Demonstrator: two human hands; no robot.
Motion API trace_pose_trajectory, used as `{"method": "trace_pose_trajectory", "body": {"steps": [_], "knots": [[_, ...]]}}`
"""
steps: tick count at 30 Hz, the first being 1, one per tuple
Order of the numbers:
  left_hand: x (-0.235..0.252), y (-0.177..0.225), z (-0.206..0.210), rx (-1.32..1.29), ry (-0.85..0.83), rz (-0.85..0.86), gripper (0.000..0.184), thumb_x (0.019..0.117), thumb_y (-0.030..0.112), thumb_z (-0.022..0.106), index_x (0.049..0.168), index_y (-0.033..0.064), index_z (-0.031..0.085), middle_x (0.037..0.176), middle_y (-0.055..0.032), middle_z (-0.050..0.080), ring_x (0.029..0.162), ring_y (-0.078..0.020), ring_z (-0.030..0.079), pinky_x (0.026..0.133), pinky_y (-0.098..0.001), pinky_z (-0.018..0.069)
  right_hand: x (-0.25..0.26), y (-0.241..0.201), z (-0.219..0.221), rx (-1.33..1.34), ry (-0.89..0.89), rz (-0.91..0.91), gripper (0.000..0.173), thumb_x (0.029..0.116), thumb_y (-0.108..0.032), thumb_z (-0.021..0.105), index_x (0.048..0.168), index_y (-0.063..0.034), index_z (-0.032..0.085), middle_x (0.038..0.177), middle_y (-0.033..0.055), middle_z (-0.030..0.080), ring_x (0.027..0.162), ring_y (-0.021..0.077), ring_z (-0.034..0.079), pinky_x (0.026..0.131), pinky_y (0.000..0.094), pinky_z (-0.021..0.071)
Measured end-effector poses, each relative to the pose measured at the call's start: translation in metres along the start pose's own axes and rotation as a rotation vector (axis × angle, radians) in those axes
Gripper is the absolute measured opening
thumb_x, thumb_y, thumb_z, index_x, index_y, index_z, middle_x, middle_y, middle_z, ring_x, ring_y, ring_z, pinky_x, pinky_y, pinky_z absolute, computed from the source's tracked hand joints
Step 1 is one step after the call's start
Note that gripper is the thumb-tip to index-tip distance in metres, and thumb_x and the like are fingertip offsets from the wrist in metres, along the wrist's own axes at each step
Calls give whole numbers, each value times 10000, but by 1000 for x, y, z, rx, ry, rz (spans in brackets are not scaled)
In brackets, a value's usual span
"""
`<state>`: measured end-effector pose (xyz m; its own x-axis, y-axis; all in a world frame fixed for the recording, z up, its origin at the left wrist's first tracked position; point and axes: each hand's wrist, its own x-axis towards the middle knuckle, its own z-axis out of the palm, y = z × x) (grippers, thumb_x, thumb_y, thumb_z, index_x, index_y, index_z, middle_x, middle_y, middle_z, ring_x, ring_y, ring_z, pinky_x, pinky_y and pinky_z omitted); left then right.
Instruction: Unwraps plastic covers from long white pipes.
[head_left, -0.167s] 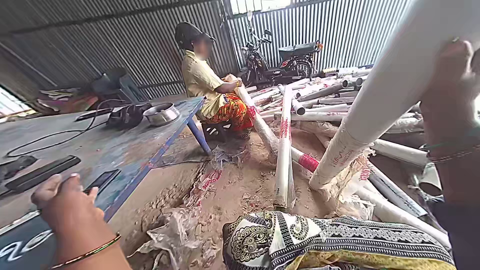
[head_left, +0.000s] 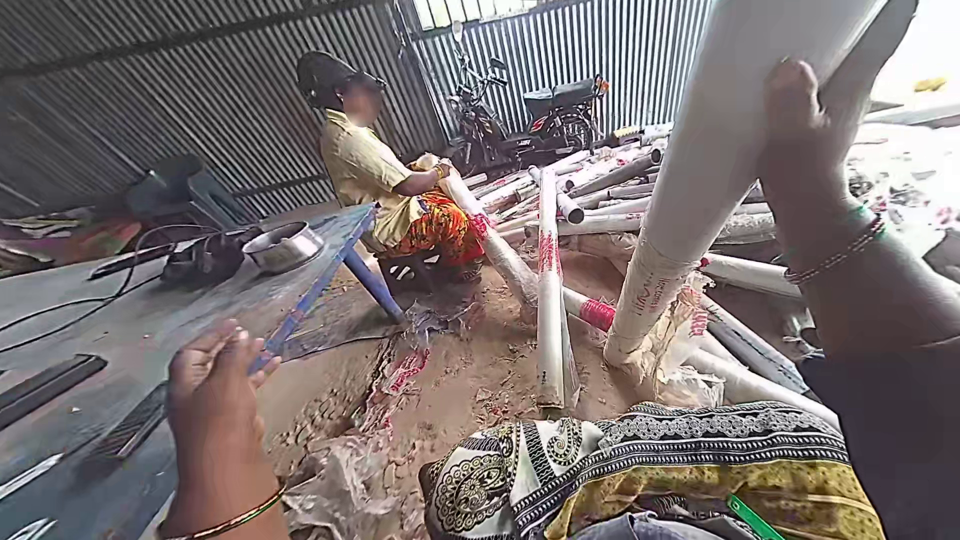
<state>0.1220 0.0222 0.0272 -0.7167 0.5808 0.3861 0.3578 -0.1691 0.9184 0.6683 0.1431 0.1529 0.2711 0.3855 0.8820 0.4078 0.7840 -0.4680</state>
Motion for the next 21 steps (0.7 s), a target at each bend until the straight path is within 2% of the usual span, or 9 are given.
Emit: {"method": "trace_pose_trajectory", "body": {"steps": [3,7,10,13,15,16,18,20,21], "knots": [[-45,23,55,89,-289,130,472,1048,369,503,1389,43,513,1387,-121,556,1149,-150,614,927,-359,535,4,0,5,62,-53,-5,1035,858,-445,688,1554,71,121,1360,130,515,1107,8,612,922,207,555],[-117,56,139,92,-664,279,485,996,398,539,1326,46,582,1297,-88,636,1114,-144,657,912,-341,562,6,5,16,105,-73,-21,1047,857,-483,715,1569,47,160,1378,132,538,1108,28,624,920,238,564],[-168,85,199,47,-892,382,583,992,448,570,1408,40,537,1394,-116,594,1197,-153,637,951,-315,556,7,4,25,117,-68,-25,1045,851,-489,741,1581,14,187,1383,123,557,1087,48,649,890,271,588],[-200,106,258,-12,-878,422,877,937,594,593,1551,12,364,1552,-202,431,1349,-244,535,1000,-366,531,2,2,30,82,-117,-39,1105,847,-598,700,1623,-29,157,1516,161,466,1270,145,572,1029,382,518],[-208,117,289,-39,-841,349,970,909,588,621,1617,63,218,1627,-200,302,1452,-261,403,1104,-401,443,-13,8,22,76,-203,-70,1113,859,-675,639,1640,-52,148,1579,200,387,1391,239,478,1115,458,443],[-211,119,300,-67,-819,324,973,903,565,632,1627,80,197,1628,-196,297,1464,-247,379,1134,-396,402,-26,14,15,87,-254,-78,1095,868,-691,613,1638,-51,169,1588,202,373,1418,252,447,1138,453,418],[-219,116,312,-111,-754,333,972,892,528,648,1571,-34,240,1524,-256,416,1374,-207,477,1107,-338,418,-59,35,0,152,-395,-27,1110,840,-750,595,1621,-51,228,1593,169,384,1407,211,459,1121,400,438],[-230,102,311,-185,-674,395,1058,845,574,658,1458,-206,288,1407,-330,489,1266,-153,544,1037,-255,444,-91,63,-9,313,-514,61,1194,765,-820,619,1588,-17,297,1510,118,500,1337,107,508,1095,325,454],[-234,94,308,-227,-657,421,1106,829,635,651,1410,-243,312,1366,-311,520,1241,-90,546,1026,-212,439,-106,75,-10,401,-549,92,1215,739,-838,631,1565,-2,322,1441,81,556,1279,40,540,1070,272,478]]}}
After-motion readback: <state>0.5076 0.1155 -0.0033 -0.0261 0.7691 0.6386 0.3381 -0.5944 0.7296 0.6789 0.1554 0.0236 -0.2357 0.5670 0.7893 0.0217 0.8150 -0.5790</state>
